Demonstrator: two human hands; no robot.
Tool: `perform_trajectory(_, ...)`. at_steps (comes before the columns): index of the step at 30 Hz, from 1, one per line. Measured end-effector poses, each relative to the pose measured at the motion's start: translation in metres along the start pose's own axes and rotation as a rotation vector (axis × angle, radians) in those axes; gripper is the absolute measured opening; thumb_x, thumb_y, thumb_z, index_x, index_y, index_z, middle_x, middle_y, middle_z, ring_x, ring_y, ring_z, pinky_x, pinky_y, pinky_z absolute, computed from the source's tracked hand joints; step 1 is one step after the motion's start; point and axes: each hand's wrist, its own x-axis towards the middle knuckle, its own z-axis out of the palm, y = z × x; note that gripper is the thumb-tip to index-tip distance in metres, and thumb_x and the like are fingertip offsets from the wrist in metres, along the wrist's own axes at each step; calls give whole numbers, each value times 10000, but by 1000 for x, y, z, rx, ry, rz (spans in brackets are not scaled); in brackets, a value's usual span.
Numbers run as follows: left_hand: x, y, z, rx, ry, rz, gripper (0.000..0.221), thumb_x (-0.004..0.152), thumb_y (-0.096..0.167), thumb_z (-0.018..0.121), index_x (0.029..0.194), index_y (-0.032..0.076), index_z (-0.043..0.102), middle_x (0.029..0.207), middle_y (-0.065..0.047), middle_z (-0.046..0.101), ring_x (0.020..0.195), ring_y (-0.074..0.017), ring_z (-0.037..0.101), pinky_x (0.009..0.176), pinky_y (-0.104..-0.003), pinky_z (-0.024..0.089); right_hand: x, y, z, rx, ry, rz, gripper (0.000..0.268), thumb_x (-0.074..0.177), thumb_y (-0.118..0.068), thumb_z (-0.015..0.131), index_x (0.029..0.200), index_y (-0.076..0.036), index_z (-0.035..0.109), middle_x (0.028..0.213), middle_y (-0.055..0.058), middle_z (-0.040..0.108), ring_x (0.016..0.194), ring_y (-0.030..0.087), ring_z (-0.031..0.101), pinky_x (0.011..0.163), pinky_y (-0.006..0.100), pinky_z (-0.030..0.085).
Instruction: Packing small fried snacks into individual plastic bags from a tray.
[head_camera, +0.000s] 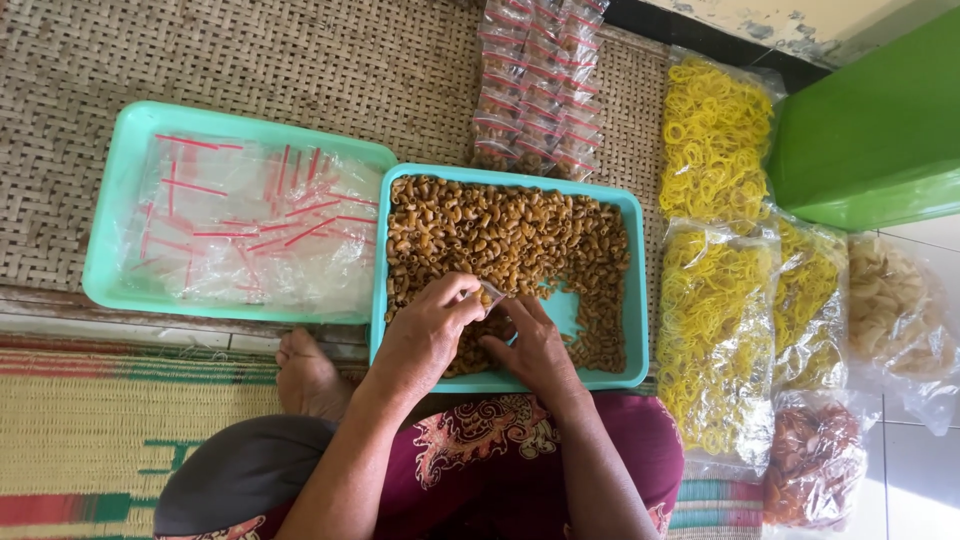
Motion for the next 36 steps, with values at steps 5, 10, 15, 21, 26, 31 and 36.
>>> perform_trajectory(5, -2, -5, 8, -3, -10, -11, 221, 889, -100, 658, 922, 117, 678, 1148, -56, 586, 896, -207, 721, 775, -301, 646, -2, 15, 2, -10, 10, -12, 281, 840, -250, 821, 1100, -207, 723, 871, 57, 612, 736, 318, 749, 667, 402, 634)
perform_trajectory(10, -1, -1, 3, 8, -7, 2, 215, 874, -106, 672, 915, 104, 674, 1152, -57, 589, 901, -216, 725, 780, -309, 649, -5, 15, -5, -10, 18, -33, 259, 856, -238, 796, 1111, -247, 751, 831, 62, 629, 755, 308, 749, 673, 399, 627)
perform_trajectory(15, -1, -5, 8, 12, -34, -27, 210, 879, -86, 680, 940, 114, 707, 1157, -60, 602, 931, -196, 727, 768, -275, 648, -3, -3, -31, 71, 143, -91, 261, 828, -48, 796, 1074, -133, 774, 874, 117, 727, 744, 299, 769, 672, 358, 649)
perform_trajectory(21, -1, 0, 2, -4, -3, -24, 226, 838, -107, 717, 929, 100, 718, 1153, -64, 608, 925, -212, 736, 750, -279, 655, 9, -47, -38, 39, 222, -189, 272, 854, -97, 818, 1113, -163, 772, 949, 49, 724, 814, 225, 771, 716, 323, 658)
perform_trajectory(26, -4, -3, -2, -5, -27, -42, 254, 861, -106, 683, 982, 113, 726, 1163, -76, 605, 964, -240, 739, 782, -272, 653, 11, -71, -41, 7, 159, -263, 229, 892, -94, 779, 1118, -123, 757, 985, 79, 733, 786, 225, 762, 698, 332, 654)
perform_trajectory(31, -2, 4, -7, -27, -45, -62, 260, 853, -113, 692, 1005, 96, 726, 1170, -87, 599, 970, -253, 741, 782, -284, 659, 4, -65, -49, -13, 157, -249, 213, 910, -104, 767, 1123, -121, 764, 1008, 63, 742, 771, 206, 759, 683, 321, 651)
perform_trajectory(36, -1, 0, 8, -60, -30, -50, 187, 865, -61, 718, 998, 71, 721, 1266, -109, 588, 1084, -302, 712, 871, -360, 651, 2, -39, -41, -49, 95, -237, 344, 866, -172, 810, 1202, -193, 740, 1215, 112, 675, 869, 342, 730, 739, 461, 637)
